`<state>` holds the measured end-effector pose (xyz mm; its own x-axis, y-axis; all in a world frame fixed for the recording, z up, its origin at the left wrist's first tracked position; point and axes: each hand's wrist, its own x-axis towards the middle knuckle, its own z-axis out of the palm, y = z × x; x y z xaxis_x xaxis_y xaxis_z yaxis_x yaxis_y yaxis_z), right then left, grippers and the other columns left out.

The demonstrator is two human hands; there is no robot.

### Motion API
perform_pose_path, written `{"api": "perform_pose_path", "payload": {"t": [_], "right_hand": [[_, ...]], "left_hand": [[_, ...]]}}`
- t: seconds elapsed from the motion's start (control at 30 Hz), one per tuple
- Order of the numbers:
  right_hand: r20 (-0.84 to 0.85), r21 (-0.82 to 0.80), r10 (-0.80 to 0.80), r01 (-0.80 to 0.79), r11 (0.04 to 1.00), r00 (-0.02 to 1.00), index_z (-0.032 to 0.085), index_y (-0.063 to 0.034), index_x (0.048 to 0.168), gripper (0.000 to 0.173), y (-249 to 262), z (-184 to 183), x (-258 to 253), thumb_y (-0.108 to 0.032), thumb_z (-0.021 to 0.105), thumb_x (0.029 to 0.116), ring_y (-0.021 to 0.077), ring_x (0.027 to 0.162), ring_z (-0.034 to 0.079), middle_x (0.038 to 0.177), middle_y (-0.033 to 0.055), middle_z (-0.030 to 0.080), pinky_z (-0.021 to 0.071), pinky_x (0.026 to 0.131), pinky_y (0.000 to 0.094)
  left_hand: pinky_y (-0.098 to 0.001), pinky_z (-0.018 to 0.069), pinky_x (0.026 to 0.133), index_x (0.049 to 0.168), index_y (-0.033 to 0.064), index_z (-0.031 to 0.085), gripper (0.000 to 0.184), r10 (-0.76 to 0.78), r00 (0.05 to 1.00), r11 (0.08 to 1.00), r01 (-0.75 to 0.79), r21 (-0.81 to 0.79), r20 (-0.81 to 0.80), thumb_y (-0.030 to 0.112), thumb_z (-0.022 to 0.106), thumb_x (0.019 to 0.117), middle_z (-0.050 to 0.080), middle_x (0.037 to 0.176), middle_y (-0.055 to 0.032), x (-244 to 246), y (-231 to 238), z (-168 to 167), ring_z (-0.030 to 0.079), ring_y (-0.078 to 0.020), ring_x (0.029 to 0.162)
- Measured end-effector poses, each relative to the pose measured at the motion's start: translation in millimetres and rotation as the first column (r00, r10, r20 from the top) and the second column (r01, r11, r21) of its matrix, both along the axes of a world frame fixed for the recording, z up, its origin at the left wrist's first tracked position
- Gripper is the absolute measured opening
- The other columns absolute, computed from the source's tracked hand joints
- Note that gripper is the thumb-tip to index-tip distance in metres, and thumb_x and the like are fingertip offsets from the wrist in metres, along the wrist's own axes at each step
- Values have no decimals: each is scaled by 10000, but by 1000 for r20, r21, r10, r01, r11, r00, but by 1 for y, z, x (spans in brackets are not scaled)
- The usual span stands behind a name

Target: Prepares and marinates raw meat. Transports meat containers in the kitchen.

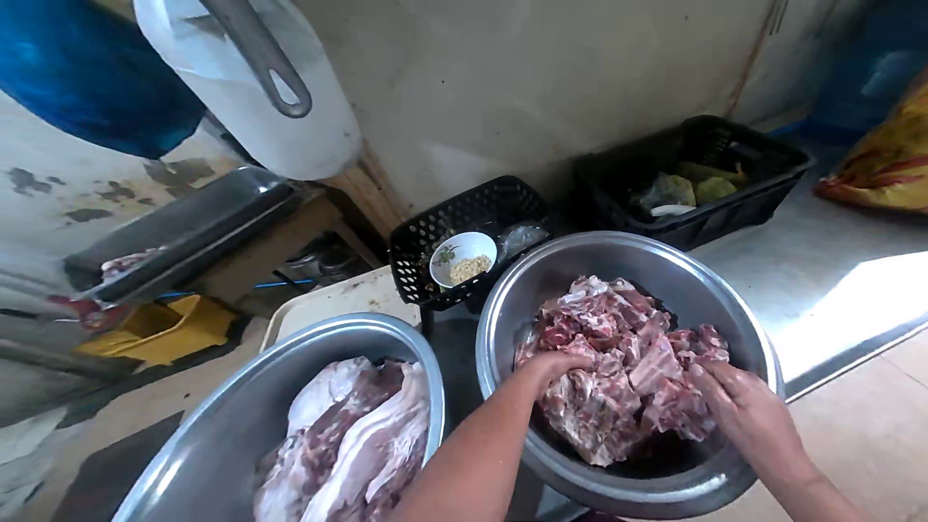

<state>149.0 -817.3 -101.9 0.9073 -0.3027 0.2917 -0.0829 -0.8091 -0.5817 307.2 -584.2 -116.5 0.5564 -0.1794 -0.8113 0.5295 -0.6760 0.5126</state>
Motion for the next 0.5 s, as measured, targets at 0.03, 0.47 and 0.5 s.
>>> {"api": "perform_pose_path", "payload": {"t": [0.03,0.47,0.5], "right_hand": [[-1,-4,3,-3,1000,1000,775,-40,1003,551,1,0,0,-435,393,1040,334,994,728,980,141,767,528,926,598],[-58,113,-50,57,992,997,766,-49,1062,555,0,4,0,-463,396,1039,351,1002,716,1014,161,755,521,897,629],[-63,122,-48,55,991,997,763,-53,1049,562,-1,3,2,-478,395,1035,344,983,717,994,157,752,522,881,631]], "left_hand": [[-558,426,1085,1458,69,517,710,-6,1000,1000,7,-16,6,492,712,922,528,1447,-211,-2,1,1,507,-328,1342],[-479,418,1143,1585,130,343,824,-334,899,890,400,-220,282,240,771,890,468,1542,-155,-29,4,20,489,-260,1395],[-485,394,1164,1620,183,289,877,-369,878,863,445,-238,304,204,771,888,396,1600,-146,-29,5,26,438,-263,1441]]}}
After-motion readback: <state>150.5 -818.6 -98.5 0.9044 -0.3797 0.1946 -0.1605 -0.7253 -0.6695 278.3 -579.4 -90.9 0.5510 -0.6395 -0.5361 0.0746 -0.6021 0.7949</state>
